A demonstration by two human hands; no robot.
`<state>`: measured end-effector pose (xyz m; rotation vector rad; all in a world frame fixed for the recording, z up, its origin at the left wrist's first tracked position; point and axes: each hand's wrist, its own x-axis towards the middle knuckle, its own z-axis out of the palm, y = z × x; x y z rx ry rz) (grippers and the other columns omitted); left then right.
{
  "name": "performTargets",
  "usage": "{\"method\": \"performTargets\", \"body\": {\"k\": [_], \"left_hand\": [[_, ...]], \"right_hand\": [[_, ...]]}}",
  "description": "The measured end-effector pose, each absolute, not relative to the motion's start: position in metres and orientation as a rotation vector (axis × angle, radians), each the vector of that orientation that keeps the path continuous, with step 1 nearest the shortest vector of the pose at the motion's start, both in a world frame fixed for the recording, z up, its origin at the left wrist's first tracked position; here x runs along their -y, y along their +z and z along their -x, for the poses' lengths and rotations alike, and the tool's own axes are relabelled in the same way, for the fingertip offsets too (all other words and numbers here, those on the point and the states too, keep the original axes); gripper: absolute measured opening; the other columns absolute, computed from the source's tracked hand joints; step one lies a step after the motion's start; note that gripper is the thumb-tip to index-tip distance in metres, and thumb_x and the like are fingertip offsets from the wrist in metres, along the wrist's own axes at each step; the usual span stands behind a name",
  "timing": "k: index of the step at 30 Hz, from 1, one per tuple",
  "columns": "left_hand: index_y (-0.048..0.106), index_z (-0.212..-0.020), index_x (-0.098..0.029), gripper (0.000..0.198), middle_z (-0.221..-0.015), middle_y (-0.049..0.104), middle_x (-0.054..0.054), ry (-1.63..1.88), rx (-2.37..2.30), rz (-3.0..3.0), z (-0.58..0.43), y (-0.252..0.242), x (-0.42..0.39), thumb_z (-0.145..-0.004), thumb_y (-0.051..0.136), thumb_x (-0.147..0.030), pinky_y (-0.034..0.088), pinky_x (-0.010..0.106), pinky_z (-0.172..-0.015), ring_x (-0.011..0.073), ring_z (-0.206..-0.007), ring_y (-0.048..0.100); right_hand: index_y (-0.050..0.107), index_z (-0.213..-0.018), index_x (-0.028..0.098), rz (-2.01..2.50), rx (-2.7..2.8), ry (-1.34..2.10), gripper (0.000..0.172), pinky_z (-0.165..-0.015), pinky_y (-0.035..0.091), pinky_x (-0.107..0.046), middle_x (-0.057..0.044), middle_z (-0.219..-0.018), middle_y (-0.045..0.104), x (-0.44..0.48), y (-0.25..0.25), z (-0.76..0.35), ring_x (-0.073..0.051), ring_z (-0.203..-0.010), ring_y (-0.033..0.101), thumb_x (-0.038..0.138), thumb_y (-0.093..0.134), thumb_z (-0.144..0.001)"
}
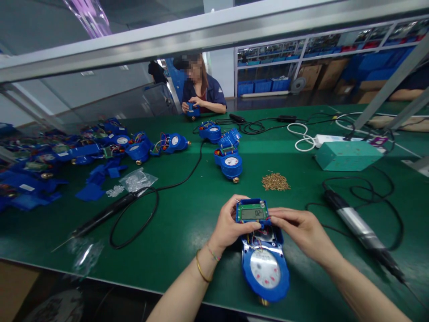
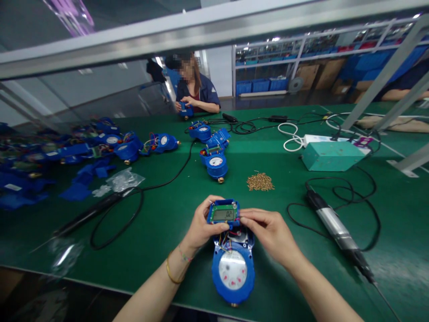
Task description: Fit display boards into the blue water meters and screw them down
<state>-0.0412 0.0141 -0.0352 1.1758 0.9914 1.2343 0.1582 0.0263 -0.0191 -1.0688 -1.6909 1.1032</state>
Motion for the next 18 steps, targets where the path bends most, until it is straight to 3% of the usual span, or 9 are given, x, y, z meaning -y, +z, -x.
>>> {"method": "performTargets", "body": {"k": [4, 6, 11, 15, 18], "left_hand": [[0.058, -0.104, -0.017, 0.063, -0.095, 0.069, 0.003, 1.245, -0.956, -1.154, 0.038, -0.034, -0.012, -0.054, 0.092, -0.034, 0.052, 0.028, -0.082, 0.0182, -0.087, 0.066], [0.058, -0.104, -0.017, 0.063, -0.095, 0.068, 0.002, 1.244, -0.953, -1.161, 0.038, -0.034, -0.012, -0.053, 0.092, -0.034, 0.052, 0.028, -0.081, 0.0179, -0.087, 0.066], [0.059, -0.103, -0.018, 0.066, -0.095, 0.068, 0.003, 1.256, -0.973, -1.186, 0.04, -0.036, -0.014, -0.051, 0.093, -0.041, 0.054, 0.028, -0.08, 0.0193, -0.088, 0.066], [0.059, -0.103, -0.018, 0.066, -0.096, 0.067, 0.002, 1.259, -0.976, -1.179, 0.042, -0.04, -0.014, -0.051, 0.093, -0.042, 0.053, 0.028, -0.081, 0.0192, -0.088, 0.066], [0.059, -0.104, -0.018, 0.067, -0.096, 0.067, 0.003, 1.252, -0.977, -1.183, 0.043, -0.042, -0.014, -0.052, 0.093, -0.042, 0.053, 0.028, -0.081, 0.0194, -0.088, 0.066]], "right_hand": [[0.079, -0.092, 0.023, 1.119, 1.631, 0.844, 0.021, -0.082, 0.061, -0.039, -0.008, -0.096, 0.077, -0.008, -0.033, -0.15, -0.027, -0.086, 0.074, 0.036, 0.064, -0.085], [0.074, -0.097, 0.021, 1.144, 1.611, 0.796, 0.02, -0.074, 0.061, -0.032, -0.007, -0.091, 0.077, -0.002, -0.036, -0.145, -0.023, -0.077, 0.074, 0.031, 0.06, -0.088], [0.067, -0.086, 0.02, 1.12, 1.612, 0.885, 0.015, -0.053, 0.054, -0.022, -0.001, -0.069, 0.07, -0.001, -0.033, -0.139, -0.016, -0.058, 0.069, 0.03, 0.058, -0.093], [0.072, -0.08, 0.02, 1.119, 1.567, 0.865, 0.018, -0.061, 0.054, -0.026, -0.006, -0.082, 0.069, -0.001, -0.029, -0.138, -0.018, -0.07, 0.066, 0.033, 0.063, -0.088], [0.075, -0.078, 0.019, 1.189, 1.491, 0.926, 0.018, -0.055, 0.049, -0.025, -0.005, -0.074, 0.066, 0.002, -0.028, -0.135, -0.017, -0.064, 0.061, 0.034, 0.067, -0.084]]}}
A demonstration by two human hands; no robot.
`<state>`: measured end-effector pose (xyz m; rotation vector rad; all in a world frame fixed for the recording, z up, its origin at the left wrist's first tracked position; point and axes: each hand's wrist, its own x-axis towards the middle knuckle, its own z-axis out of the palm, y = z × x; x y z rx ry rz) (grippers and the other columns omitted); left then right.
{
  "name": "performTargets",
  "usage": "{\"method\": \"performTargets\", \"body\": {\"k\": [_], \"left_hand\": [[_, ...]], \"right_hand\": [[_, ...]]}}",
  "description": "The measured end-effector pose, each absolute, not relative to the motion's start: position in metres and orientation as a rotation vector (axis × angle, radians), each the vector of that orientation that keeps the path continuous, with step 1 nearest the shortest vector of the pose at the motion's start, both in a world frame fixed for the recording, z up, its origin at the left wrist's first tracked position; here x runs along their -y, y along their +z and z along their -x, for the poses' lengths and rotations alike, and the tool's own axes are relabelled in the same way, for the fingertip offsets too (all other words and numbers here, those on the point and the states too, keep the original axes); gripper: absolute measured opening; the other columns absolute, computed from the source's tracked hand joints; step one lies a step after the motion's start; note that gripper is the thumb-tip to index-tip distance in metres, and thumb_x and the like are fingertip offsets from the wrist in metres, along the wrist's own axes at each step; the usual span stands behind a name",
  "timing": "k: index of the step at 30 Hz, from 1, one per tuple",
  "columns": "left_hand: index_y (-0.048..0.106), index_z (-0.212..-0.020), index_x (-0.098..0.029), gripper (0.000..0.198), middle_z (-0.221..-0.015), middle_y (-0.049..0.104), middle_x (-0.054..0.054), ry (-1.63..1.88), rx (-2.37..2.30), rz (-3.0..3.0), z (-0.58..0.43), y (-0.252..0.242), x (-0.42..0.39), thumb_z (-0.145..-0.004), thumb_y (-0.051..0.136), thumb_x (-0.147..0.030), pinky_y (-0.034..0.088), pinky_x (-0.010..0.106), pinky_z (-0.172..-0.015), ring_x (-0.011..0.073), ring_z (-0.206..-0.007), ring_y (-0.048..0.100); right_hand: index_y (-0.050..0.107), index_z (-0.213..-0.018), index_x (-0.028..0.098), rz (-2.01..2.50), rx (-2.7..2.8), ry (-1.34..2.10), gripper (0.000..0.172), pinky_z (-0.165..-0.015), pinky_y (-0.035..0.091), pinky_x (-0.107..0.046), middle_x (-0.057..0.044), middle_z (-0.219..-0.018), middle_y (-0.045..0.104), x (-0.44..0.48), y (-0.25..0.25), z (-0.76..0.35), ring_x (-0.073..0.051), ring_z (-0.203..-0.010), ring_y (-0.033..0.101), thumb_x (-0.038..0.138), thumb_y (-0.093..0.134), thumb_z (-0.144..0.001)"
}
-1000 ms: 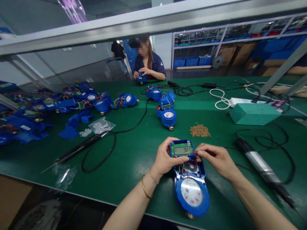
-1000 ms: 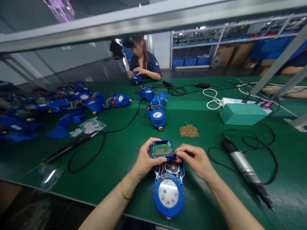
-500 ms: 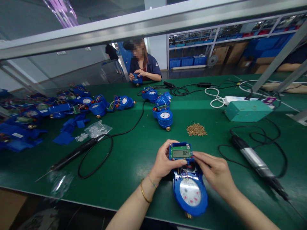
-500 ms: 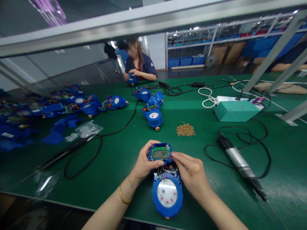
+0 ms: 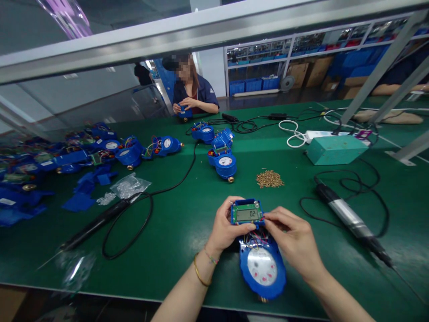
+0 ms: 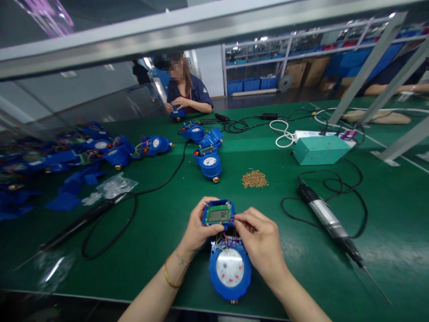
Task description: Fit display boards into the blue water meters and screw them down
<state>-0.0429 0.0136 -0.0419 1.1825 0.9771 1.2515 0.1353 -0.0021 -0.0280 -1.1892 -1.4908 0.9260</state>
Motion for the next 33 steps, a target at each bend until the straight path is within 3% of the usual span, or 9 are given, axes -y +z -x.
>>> {"method": "performTargets", "body": {"k": [3, 7, 12, 15, 20, 23, 30, 33], "left_hand": [[0.059, -0.104, -0.017, 0.068, -0.096, 0.067, 0.003, 1.248, -0.99, -1.198, 0.043, -0.043, -0.014, -0.052, 0.092, -0.044, 0.053, 0.028, -0.081, 0.0197, -0.089, 0.066], [0.059, -0.105, -0.018, 0.067, -0.096, 0.067, 0.003, 1.246, -0.982, -1.215, 0.042, -0.042, -0.014, -0.053, 0.092, -0.043, 0.053, 0.027, -0.08, 0.019, -0.088, 0.066], [0.06, -0.105, -0.018, 0.066, -0.099, 0.067, 0.003, 1.247, -0.993, -1.202, 0.041, -0.042, -0.015, -0.053, 0.092, -0.042, 0.053, 0.028, -0.082, 0.0195, -0.09, 0.065], [0.06, -0.105, -0.018, 0.063, -0.098, 0.066, 0.002, 1.264, -0.965, -1.172, 0.041, -0.044, -0.014, -0.055, 0.092, -0.036, 0.052, 0.026, -0.082, 0.0176, -0.089, 0.065], [0.059, -0.104, -0.017, 0.058, -0.094, 0.067, 0.001, 1.258, -0.951, -1.118, 0.041, -0.045, -0.014, -0.057, 0.091, -0.032, 0.051, 0.024, -0.08, 0.0158, -0.085, 0.065], [0.06, -0.104, -0.018, 0.057, -0.094, 0.067, 0.001, 1.247, -0.956, -1.107, 0.04, -0.044, -0.014, -0.058, 0.091, -0.031, 0.051, 0.024, -0.08, 0.0154, -0.085, 0.065], [0.061, -0.103, -0.018, 0.057, -0.096, 0.065, 0.001, 1.222, -1.001, -1.165, 0.04, -0.042, -0.012, -0.057, 0.091, -0.03, 0.05, 0.024, -0.082, 0.0165, -0.089, 0.063], [0.061, -0.104, -0.017, 0.058, -0.097, 0.064, 0.001, 1.214, -1.011, -1.195, 0.04, -0.043, -0.01, -0.057, 0.092, -0.032, 0.049, 0.024, -0.082, 0.0171, -0.09, 0.062]], "right_hand": [[0.075, -0.084, 0.016, 1.231, 1.432, 1.057, 0.021, -0.05, 0.049, -0.024, -0.004, -0.067, 0.068, 0.005, -0.027, -0.133, -0.015, -0.054, 0.061, 0.036, 0.067, -0.083], [0.074, -0.085, 0.015, 1.21, 1.43, 1.196, 0.021, -0.053, 0.052, -0.024, -0.003, -0.065, 0.07, 0.006, -0.023, -0.132, -0.017, -0.057, 0.065, 0.035, 0.065, -0.082], [0.074, -0.087, 0.019, 1.2, 1.657, 1.049, 0.021, -0.071, 0.05, -0.029, -0.005, -0.082, 0.071, 0.01, -0.019, -0.137, -0.019, -0.078, 0.065, 0.033, 0.058, -0.091], [0.071, -0.1, 0.022, 1.171, 1.828, 0.871, 0.019, -0.087, 0.047, -0.036, -0.006, -0.101, 0.068, 0.015, -0.025, -0.141, -0.023, -0.097, 0.061, 0.035, 0.06, -0.092], [0.06, -0.12, 0.023, 1.232, 1.945, 0.773, 0.059, -0.092, 0.047, -0.039, -0.007, -0.118, 0.059, 0.022, -0.036, -0.145, -0.026, -0.107, 0.054, 0.032, 0.086, -0.068], [0.062, -0.115, 0.025, 1.25, 1.944, 0.704, 0.05, -0.087, 0.046, -0.036, -0.004, -0.112, 0.061, 0.023, -0.036, -0.143, -0.024, -0.1, 0.055, 0.025, 0.086, -0.07], [0.071, -0.083, 0.027, 1.221, 1.801, 0.688, 0.008, -0.073, 0.039, -0.031, 0.003, -0.083, 0.065, 0.016, -0.042, -0.139, -0.019, -0.081, 0.055, 0.026, 0.079, -0.082], [0.07, -0.072, 0.025, 1.22, 1.737, 0.691, 0.014, -0.069, 0.037, -0.031, 0.003, -0.072, 0.062, 0.015, -0.047, -0.137, -0.018, -0.074, 0.054, 0.027, 0.074, -0.085]]}}
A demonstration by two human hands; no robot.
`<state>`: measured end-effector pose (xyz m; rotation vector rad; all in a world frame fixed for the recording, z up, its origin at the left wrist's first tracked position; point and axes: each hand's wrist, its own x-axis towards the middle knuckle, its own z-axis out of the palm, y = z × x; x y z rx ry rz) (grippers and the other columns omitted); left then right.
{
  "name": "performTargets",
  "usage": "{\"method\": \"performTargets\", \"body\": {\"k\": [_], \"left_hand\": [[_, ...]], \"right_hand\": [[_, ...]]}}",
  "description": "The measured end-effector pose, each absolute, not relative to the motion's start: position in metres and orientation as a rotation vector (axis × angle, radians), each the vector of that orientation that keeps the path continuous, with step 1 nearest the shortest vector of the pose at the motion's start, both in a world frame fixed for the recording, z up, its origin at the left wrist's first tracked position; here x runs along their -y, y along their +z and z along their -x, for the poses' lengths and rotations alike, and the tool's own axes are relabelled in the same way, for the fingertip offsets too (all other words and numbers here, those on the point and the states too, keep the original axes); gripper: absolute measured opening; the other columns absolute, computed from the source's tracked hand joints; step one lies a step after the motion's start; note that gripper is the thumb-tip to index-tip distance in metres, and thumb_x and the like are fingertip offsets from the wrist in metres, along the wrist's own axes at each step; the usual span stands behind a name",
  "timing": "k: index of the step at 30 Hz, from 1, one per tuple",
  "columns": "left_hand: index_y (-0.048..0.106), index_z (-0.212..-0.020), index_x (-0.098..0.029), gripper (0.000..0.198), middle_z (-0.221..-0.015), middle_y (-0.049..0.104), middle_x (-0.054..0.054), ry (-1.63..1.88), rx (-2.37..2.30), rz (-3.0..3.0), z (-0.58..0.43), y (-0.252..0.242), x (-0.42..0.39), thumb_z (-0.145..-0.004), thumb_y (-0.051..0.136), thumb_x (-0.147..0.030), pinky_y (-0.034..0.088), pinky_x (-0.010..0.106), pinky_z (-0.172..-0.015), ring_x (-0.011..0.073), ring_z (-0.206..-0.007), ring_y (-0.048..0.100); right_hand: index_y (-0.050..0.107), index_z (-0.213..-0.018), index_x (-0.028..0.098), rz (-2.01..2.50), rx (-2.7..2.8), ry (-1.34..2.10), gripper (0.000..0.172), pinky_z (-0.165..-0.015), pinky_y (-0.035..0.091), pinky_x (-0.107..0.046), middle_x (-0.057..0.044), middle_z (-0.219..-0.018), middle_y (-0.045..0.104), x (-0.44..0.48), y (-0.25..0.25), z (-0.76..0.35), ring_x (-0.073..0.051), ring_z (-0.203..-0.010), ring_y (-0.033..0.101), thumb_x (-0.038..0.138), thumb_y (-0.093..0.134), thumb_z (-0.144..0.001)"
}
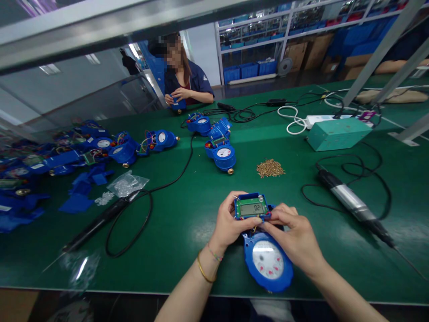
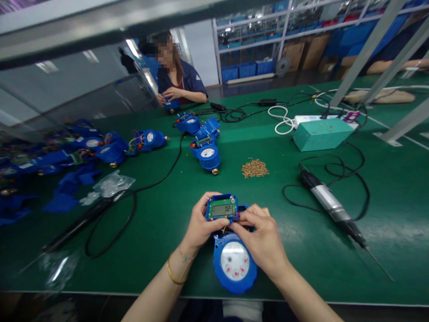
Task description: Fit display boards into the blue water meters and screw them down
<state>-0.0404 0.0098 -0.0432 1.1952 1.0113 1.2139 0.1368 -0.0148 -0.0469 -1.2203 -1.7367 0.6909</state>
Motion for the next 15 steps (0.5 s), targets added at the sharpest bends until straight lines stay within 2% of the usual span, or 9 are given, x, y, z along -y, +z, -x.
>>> {"method": "performTargets", "body": {"k": [8, 11, 15], "left_hand": [[0.061, -0.107, -0.018, 0.061, -0.101, 0.064, 0.003, 1.212, -0.947, -1.199, 0.041, -0.049, -0.011, -0.057, 0.092, -0.034, 0.05, 0.025, -0.084, 0.0182, -0.093, 0.062], [0.062, -0.108, -0.018, 0.061, -0.102, 0.064, 0.003, 1.217, -0.954, -1.21, 0.041, -0.051, -0.012, -0.057, 0.092, -0.034, 0.05, 0.026, -0.086, 0.0186, -0.095, 0.062], [0.061, -0.107, -0.018, 0.061, -0.101, 0.064, 0.003, 1.205, -0.954, -1.209, 0.041, -0.051, -0.012, -0.057, 0.092, -0.034, 0.05, 0.025, -0.085, 0.0179, -0.093, 0.062]], "right_hand": [[0.072, -0.074, 0.025, 1.308, 1.635, 0.512, 0.012, -0.078, 0.033, -0.036, -0.002, -0.082, 0.061, 0.018, -0.039, -0.133, -0.022, -0.085, 0.053, 0.025, 0.066, -0.084], [0.069, -0.064, 0.023, 1.402, 1.654, 0.645, 0.018, -0.072, 0.032, -0.034, -0.002, -0.068, 0.058, 0.016, -0.027, -0.134, -0.021, -0.074, 0.051, 0.03, 0.063, -0.08], [0.068, -0.062, 0.02, 1.493, 1.642, 0.992, 0.027, -0.056, 0.032, -0.028, 0.0, -0.055, 0.058, 0.012, -0.015, -0.136, -0.016, -0.055, 0.05, 0.036, 0.058, -0.08]]}}
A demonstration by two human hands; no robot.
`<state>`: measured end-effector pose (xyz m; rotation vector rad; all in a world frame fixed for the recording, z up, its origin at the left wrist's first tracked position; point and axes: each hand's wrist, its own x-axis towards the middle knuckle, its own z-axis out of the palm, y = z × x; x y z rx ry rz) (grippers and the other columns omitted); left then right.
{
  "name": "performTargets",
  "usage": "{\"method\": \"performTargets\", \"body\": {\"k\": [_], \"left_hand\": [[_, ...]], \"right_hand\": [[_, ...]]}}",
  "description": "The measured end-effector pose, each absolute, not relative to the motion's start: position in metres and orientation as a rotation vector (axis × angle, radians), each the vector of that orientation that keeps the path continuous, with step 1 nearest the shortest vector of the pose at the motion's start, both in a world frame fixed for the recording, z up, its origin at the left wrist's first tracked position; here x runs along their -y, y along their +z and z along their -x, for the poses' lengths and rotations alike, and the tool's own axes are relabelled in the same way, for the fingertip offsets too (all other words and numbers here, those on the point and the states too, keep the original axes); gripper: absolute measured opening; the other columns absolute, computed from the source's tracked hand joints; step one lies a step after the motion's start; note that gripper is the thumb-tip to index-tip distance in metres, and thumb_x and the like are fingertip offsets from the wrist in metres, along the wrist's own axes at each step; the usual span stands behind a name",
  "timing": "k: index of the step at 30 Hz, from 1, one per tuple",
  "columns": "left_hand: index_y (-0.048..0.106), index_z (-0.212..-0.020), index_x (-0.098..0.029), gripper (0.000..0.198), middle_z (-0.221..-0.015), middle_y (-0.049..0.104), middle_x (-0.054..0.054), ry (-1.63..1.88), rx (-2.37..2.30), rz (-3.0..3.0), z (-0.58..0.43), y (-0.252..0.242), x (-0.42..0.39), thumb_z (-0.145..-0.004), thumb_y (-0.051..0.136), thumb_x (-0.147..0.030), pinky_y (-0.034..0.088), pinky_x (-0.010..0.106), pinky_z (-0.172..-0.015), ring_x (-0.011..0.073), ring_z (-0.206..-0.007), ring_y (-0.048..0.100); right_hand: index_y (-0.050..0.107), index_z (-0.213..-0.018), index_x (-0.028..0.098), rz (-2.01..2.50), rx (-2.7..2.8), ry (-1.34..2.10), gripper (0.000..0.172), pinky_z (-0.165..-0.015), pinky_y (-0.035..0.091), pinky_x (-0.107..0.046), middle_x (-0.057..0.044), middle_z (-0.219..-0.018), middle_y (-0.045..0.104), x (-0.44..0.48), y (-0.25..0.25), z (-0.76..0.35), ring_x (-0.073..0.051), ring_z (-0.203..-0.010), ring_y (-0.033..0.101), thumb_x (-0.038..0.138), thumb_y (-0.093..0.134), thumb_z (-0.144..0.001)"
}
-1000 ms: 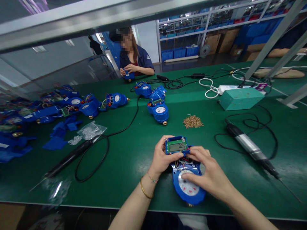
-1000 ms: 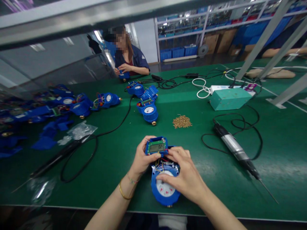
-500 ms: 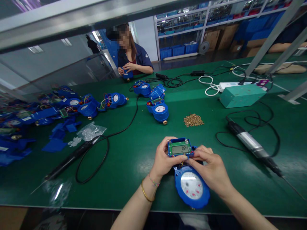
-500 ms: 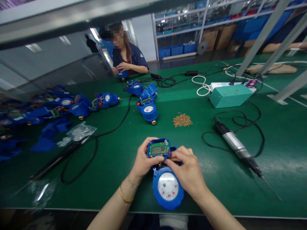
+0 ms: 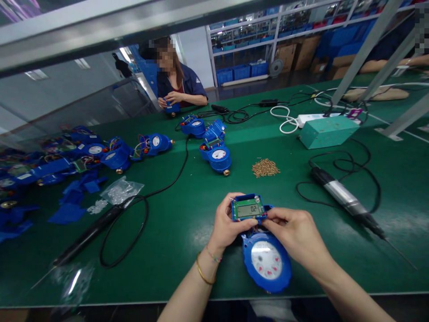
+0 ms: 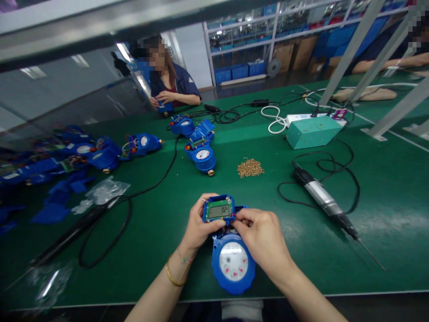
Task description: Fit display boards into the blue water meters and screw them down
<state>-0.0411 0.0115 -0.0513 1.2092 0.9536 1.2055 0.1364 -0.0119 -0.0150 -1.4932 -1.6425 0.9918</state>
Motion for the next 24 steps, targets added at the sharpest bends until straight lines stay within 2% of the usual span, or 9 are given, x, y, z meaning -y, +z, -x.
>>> {"method": "performTargets", "body": {"k": [2, 5, 9, 12, 14, 17, 20, 22, 24], "left_hand": [[0.061, -0.106, -0.018, 0.061, -0.099, 0.064, 0.002, 1.203, -0.954, -1.205, 0.041, -0.05, -0.012, -0.057, 0.092, -0.035, 0.05, 0.025, -0.084, 0.0176, -0.092, 0.062], [0.062, -0.106, -0.018, 0.061, -0.1, 0.064, 0.003, 1.202, -0.956, -1.194, 0.04, -0.049, -0.013, -0.056, 0.092, -0.036, 0.051, 0.026, -0.084, 0.0181, -0.092, 0.063], [0.061, -0.105, -0.018, 0.061, -0.099, 0.065, 0.002, 1.201, -0.943, -1.156, 0.04, -0.05, -0.014, -0.055, 0.093, -0.035, 0.051, 0.025, -0.084, 0.0177, -0.091, 0.063], [0.061, -0.105, -0.018, 0.061, -0.097, 0.066, 0.001, 1.201, -0.92, -1.103, 0.04, -0.051, -0.014, -0.056, 0.092, -0.035, 0.051, 0.024, -0.081, 0.0162, -0.087, 0.064], [0.06, -0.105, -0.018, 0.06, -0.096, 0.067, 0.001, 1.203, -0.904, -1.071, 0.04, -0.052, -0.014, -0.056, 0.092, -0.034, 0.052, 0.024, -0.079, 0.0152, -0.084, 0.064], [0.061, -0.104, -0.018, 0.059, -0.095, 0.067, 0.0, 1.216, -0.886, -1.045, 0.039, -0.053, -0.014, -0.056, 0.092, -0.033, 0.051, 0.023, -0.078, 0.0146, -0.083, 0.064], [0.061, -0.104, -0.018, 0.059, -0.095, 0.067, 0.0, 1.224, -0.885, -1.037, 0.039, -0.053, -0.014, -0.056, 0.092, -0.032, 0.051, 0.023, -0.079, 0.0144, -0.083, 0.064], [0.062, -0.105, -0.018, 0.059, -0.095, 0.067, 0.0, 1.224, -0.896, -1.033, 0.039, -0.053, -0.014, -0.057, 0.092, -0.032, 0.05, 0.023, -0.078, 0.0146, -0.083, 0.064], [0.062, -0.106, -0.018, 0.059, -0.095, 0.068, 0.001, 1.223, -0.911, -1.026, 0.039, -0.053, -0.014, -0.057, 0.091, -0.033, 0.051, 0.024, -0.078, 0.0153, -0.082, 0.064]], "right_hand": [[0.069, -0.064, 0.018, 1.51, 1.64, 1.096, 0.028, -0.05, 0.031, -0.026, 0.0, -0.053, 0.059, 0.009, -0.012, -0.137, -0.014, -0.05, 0.05, 0.038, 0.058, -0.081], [0.068, -0.065, 0.017, 1.51, 1.652, 1.181, 0.028, -0.049, 0.031, -0.024, 0.001, -0.052, 0.058, 0.004, -0.012, -0.139, -0.013, -0.049, 0.048, 0.04, 0.059, -0.079], [0.065, -0.06, 0.017, 1.462, 1.692, 1.162, 0.029, -0.051, 0.024, -0.025, 0.004, -0.053, 0.043, 0.003, -0.017, -0.14, -0.011, -0.053, 0.036, 0.042, 0.064, -0.075], [0.072, -0.069, 0.017, 1.469, 1.679, 1.161, 0.03, -0.05, 0.021, -0.025, 0.006, -0.051, 0.037, 0.007, -0.022, -0.142, -0.01, -0.052, 0.03, 0.046, 0.067, -0.075], [0.076, -0.076, 0.017, 1.46, 1.629, 1.183, 0.031, -0.05, 0.023, -0.025, 0.005, -0.051, 0.042, 0.01, -0.022, -0.144, -0.01, -0.051, 0.032, 0.048, 0.07, -0.074], [0.077, -0.074, 0.017, 1.398, 1.539, 1.307, 0.034, -0.048, 0.027, -0.024, 0.001, -0.053, 0.053, 0.012, -0.018, -0.147, -0.01, -0.049, 0.038, 0.049, 0.07, -0.074], [0.075, -0.069, 0.015, 1.376, 1.479, 1.378, 0.035, -0.044, 0.031, -0.023, 0.0, -0.047, 0.054, 0.011, -0.014, -0.148, -0.011, -0.044, 0.043, 0.048, 0.067, -0.077], [0.075, -0.075, 0.015, 1.371, 1.465, 1.303, 0.033, -0.042, 0.035, -0.023, 0.001, -0.047, 0.054, 0.014, -0.012, -0.15, -0.012, -0.043, 0.046, 0.048, 0.07, -0.076], [0.073, -0.083, 0.017, 1.348, 1.544, 1.043, 0.03, -0.041, 0.038, -0.022, 0.003, -0.051, 0.055, 0.022, -0.01, -0.153, -0.011, -0.043, 0.049, 0.046, 0.074, -0.077]]}}
